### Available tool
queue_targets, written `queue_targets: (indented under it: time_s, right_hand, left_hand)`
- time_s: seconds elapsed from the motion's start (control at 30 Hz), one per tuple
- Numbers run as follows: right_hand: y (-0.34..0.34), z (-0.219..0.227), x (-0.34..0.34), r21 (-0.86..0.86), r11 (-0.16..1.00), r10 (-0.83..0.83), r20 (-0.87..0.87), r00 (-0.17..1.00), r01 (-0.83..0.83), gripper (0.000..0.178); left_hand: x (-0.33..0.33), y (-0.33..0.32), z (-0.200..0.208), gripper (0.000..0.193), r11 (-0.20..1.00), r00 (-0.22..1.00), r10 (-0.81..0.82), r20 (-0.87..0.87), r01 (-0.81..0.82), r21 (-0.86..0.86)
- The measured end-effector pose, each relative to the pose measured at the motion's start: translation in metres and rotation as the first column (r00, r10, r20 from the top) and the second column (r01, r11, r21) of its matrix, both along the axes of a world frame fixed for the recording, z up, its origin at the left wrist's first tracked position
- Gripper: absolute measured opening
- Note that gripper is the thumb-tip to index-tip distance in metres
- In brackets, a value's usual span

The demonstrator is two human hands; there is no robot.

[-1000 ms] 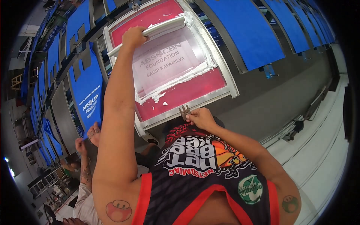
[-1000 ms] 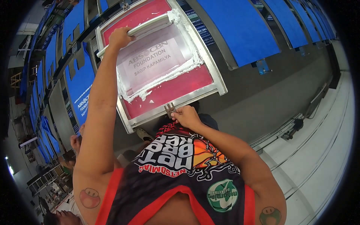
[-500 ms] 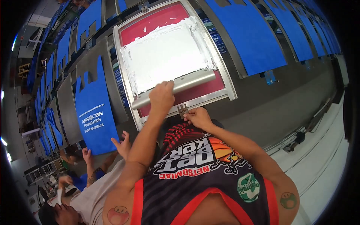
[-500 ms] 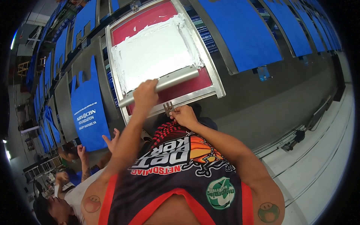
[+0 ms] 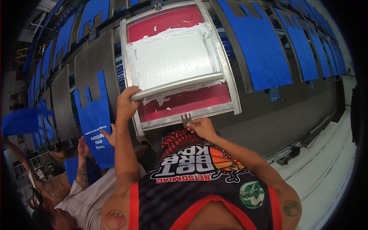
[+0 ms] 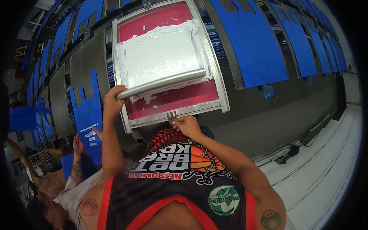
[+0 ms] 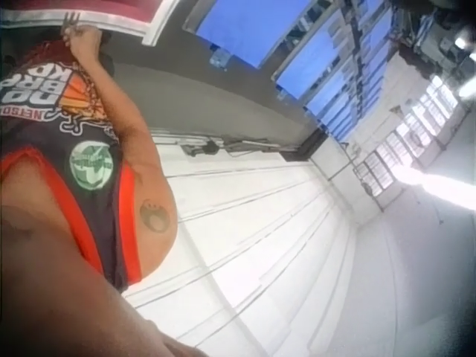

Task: Using a squeegee and screen to print a logo onto blue fabric panels at a production station.

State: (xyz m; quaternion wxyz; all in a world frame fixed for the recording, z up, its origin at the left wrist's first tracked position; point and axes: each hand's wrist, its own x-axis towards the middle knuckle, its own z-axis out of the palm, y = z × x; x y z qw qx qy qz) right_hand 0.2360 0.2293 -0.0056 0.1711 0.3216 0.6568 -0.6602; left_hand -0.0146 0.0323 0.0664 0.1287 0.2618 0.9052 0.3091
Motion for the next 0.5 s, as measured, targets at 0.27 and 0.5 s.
queue_targets:
  time_s: [0.27, 0.5]
  right_hand:
    - [0.006, -0.01, 0.001, 0.074, 0.993, 0.097, -0.018, 0.995, -0.096, 0.025]
    - [0.107, 0.121, -0.087, 0.936, -0.077, 0.579, -0.238, 0.78, 0.344, 0.038]
  left_hand:
    - [-0.003, 0.013, -0.004, 0.032, 0.997, 0.997, -0.053, -0.054, 0.051, -0.051]
    - [0.0, 0.015, -0.003, 0.027, 0.931, 0.961, -0.238, -0.143, 0.184, -0.315]
